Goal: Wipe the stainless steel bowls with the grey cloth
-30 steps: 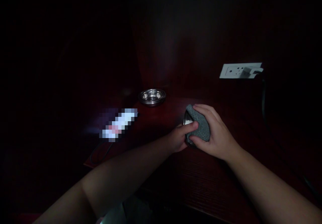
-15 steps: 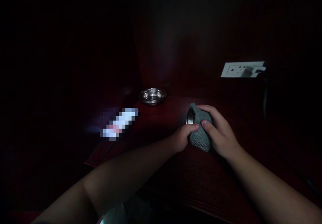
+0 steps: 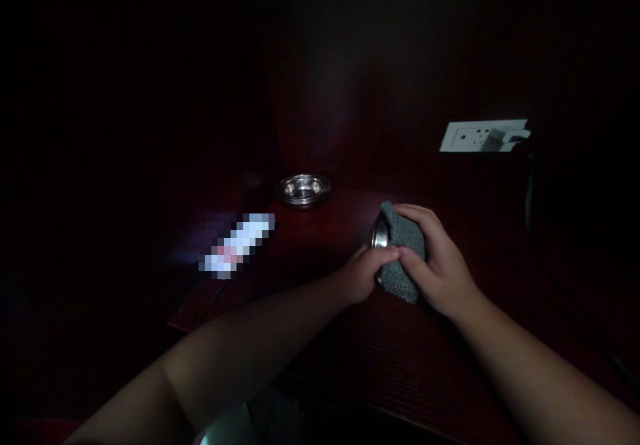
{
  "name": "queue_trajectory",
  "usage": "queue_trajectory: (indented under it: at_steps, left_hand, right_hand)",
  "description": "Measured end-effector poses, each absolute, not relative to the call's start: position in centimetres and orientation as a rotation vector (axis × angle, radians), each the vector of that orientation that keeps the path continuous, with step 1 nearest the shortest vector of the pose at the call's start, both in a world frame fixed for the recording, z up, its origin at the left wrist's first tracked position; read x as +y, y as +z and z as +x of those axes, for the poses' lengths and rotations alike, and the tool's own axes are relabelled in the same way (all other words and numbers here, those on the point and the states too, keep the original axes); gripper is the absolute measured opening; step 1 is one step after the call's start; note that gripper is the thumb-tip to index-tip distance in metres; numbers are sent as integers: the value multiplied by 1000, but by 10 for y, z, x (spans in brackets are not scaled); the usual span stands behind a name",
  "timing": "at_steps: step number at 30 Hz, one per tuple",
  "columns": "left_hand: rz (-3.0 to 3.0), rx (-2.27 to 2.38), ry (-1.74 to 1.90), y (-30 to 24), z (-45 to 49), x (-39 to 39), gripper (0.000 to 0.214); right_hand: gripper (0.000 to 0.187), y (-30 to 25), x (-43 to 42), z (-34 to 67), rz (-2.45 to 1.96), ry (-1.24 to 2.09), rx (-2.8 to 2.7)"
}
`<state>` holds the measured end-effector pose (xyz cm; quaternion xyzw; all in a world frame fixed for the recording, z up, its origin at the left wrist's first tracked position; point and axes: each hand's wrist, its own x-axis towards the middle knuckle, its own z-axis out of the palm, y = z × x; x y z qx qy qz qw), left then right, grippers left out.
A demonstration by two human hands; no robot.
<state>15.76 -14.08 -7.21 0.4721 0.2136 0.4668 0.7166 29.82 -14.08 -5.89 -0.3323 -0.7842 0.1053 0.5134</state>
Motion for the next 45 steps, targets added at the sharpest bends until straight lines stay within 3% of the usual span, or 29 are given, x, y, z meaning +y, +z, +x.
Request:
queue_trajectory:
  at_steps: [11, 22, 38, 45]
  left_hand:
    - [967, 491, 1006, -79, 159, -135, 36]
    - [708, 339, 1103, -62, 161, -142, 52]
    - [742, 309, 1069, -68, 158, -140, 58]
    - [1153, 306, 1210, -69, 152, -145, 71]
  right_hand:
    - [51, -59, -139, 301, -734, 182, -1940]
    - [80, -57, -135, 304, -693, -44, -2032]
    - [70, -59, -134, 306, -707, -10, -2024]
    - [74, -58, -140, 296, -717, 5, -2014]
